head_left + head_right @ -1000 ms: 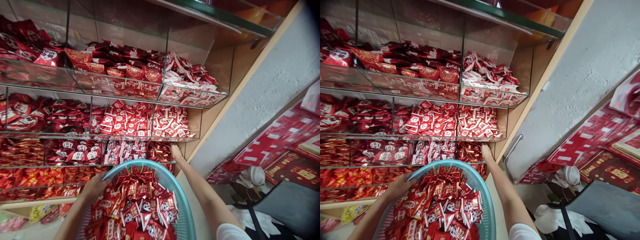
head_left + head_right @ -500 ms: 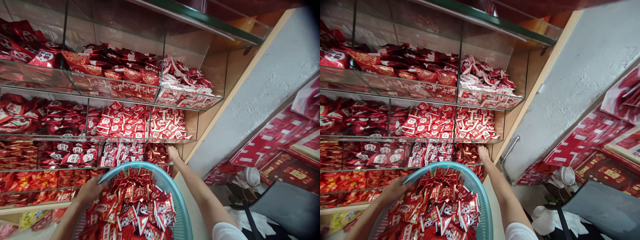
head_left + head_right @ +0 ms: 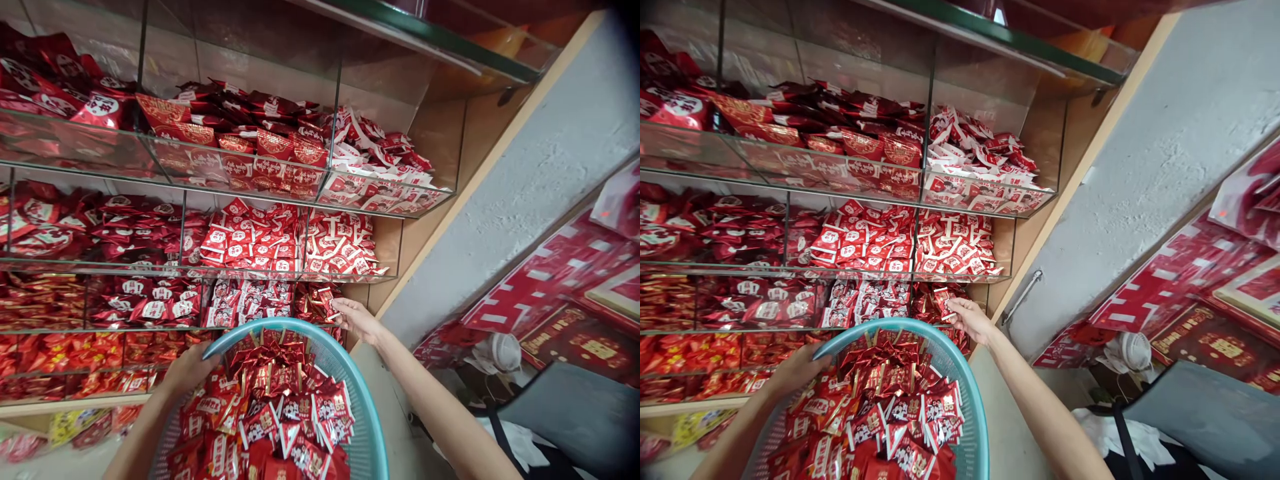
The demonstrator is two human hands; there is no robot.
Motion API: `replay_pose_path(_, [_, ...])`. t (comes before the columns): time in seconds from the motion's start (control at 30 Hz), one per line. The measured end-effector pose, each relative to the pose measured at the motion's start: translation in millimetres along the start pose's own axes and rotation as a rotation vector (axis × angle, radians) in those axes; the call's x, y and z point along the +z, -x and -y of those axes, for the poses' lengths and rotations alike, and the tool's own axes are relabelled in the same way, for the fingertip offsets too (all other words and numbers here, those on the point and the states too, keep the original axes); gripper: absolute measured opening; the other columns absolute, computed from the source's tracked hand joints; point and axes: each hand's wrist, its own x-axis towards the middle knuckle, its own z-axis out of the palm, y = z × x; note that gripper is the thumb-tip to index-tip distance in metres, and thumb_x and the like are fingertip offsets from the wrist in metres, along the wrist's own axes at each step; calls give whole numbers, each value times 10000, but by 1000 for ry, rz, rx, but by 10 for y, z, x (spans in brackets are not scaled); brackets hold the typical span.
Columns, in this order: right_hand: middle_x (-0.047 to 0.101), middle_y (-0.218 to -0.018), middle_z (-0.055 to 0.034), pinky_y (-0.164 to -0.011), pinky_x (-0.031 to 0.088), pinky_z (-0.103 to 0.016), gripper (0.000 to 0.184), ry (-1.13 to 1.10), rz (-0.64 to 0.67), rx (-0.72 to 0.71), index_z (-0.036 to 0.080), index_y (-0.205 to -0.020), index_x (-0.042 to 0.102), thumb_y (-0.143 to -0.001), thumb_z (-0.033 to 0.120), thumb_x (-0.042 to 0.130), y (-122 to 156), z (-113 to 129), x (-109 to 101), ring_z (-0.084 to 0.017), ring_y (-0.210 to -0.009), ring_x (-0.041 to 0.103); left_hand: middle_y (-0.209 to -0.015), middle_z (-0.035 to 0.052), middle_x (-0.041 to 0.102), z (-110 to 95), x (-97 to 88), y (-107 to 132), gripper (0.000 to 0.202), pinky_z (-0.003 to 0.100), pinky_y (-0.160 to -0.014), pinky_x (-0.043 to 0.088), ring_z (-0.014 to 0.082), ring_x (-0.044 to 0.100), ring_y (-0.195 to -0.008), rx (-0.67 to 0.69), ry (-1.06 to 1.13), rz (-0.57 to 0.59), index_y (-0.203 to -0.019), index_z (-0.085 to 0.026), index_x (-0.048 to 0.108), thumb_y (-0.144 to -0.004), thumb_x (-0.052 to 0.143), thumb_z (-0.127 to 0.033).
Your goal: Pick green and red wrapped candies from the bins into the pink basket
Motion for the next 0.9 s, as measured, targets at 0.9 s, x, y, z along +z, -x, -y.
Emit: replay_pose_path(0.9, [595, -710, 45, -596, 426, -198, 265, -501, 2, 13, 211, -870, 593, -656, 303, 720, 1107, -24, 639, -76, -627, 539, -657, 6, 612, -71, -43, 4, 265, 209, -574, 346, 179, 594, -690, -21, -30, 38, -826, -180, 604, -732, 428, -354])
